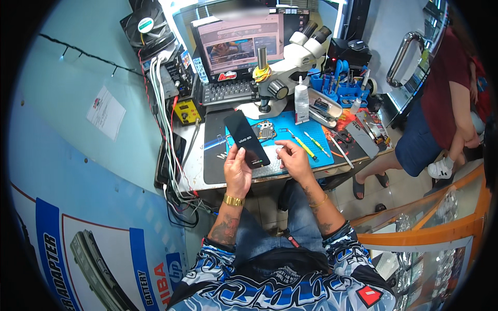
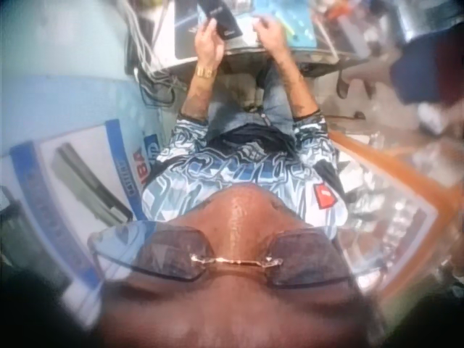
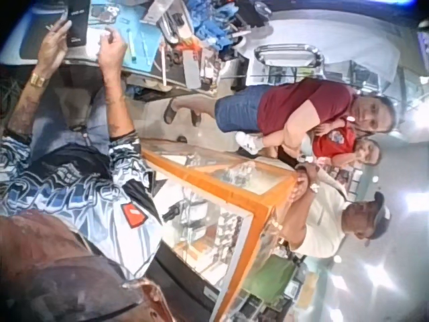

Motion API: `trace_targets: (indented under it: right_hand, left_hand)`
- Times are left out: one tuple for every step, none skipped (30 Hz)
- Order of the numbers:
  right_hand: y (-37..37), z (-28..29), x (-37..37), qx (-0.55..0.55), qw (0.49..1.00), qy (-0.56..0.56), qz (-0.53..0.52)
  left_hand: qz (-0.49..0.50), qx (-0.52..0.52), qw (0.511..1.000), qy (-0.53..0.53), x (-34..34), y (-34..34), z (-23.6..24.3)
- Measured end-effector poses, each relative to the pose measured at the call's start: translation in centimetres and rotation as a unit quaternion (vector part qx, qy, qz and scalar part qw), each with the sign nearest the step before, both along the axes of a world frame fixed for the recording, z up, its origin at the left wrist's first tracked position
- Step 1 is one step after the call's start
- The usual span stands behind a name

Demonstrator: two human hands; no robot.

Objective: The person disassembles a mobile phone by removing the back cover and internal components, and then proceeds to reassemble it using a screwdriver to secure the parts.

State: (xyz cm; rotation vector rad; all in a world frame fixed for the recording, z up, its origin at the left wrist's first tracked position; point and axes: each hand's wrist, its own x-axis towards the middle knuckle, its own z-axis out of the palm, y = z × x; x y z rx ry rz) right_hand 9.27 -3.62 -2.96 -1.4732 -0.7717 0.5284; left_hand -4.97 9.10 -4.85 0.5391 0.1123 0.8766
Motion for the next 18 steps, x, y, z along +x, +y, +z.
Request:
trace_targets:
  right_hand:
    - [0.1,0.1,0.4,-0.042,0.993,-0.11,-0.023]
    - [0.5,0.5,0.8,-0.057,0.973,-0.221,-0.042]
    - [0.9,1.0,1.4,-0.072,0.94,-0.33,-0.059]
    - [1.2,1.1,2.0,-0.102,0.926,-0.357,-0.066]
    - [1.9,1.2,3.0,-0.132,0.911,-0.384,-0.072]
    - [2.7,1.4,3.7,-0.159,0.895,-0.41,-0.075]
    - [3.1,1.8,4.2,-0.158,0.882,-0.44,-0.056]
    - [3.5,2.4,4.5,-0.157,0.868,-0.469,-0.036]
    - [4.0,2.9,4.9,-0.155,0.852,-0.499,-0.016]
    - [4.5,2.9,5.4,-0.196,0.843,-0.501,0.021]
    - [5.0,3.2,5.7,-0.208,0.835,-0.508,0.035]
    - [5.4,3.5,5.8,-0.221,0.827,-0.515,0.05]
    - [5.8,3.8,5.9,-0.234,0.818,-0.521,0.065]
    - [6.2,4.0,6.0,-0.245,0.813,-0.523,0.074]
    - [6.6,4.4,6.0,-0.255,0.808,-0.524,0.085]
    - [7.0,4.6,6.1,-0.265,0.803,-0.526,0.095]
    - [7.2,4.7,6.2,-0.278,0.796,-0.53,0.095]
    - [7.4,4.6,6.4,-0.29,0.789,-0.533,0.096]
  left_hand:
    - [0.012,-0.006,1.0,-0.001,-0.1,0.0,-0.1]
    - [0.024,-0.011,1.0,-0.002,-0.1,0.1,-0.2]
    - [0.038,-0.018,0.999,-0.004,0.0,0.2,-0.2]
    - [0.024,-0.019,0.999,-0.017,-0.1,0.3,-0.4]
    - [0.016,-0.021,0.999,-0.022,-0.2,0.4,-0.4]
    - [0.021,-0.027,0.999,-0.017,-0.2,0.5,-0.5]
    - [0.026,-0.033,0.999,-0.011,-0.2,0.7,-0.6]
    - [0.02,-0.028,0.999,-0.006,-0.3,0.8,-0.9]
    - [0.014,-0.022,1.0,-0.003,-0.4,1.0,-0.9]
    - [0.009,-0.015,1.0,0.0,-0.5,1.1,-1.0]
    - [0.015,-0.03,0.999,0.005,-0.5,1.1,-1.0]
    - [0.022,-0.045,0.999,0.01,-0.6,0.8,-0.7]
    - [0.029,-0.061,0.998,0.015,-0.6,0.6,-0.6]
    - [0.026,-0.053,0.998,0.02,-0.6,0.7,-0.7]
    - [0.025,-0.044,0.998,0.024,-0.7,0.8,-0.7]
    - [0.024,-0.035,0.999,0.029,-0.8,0.8,-0.7]
    - [0.025,-0.044,0.998,0.028,-0.8,0.8,-0.7]
    - [0.027,-0.054,0.998,0.028,-0.8,0.7,-0.5]
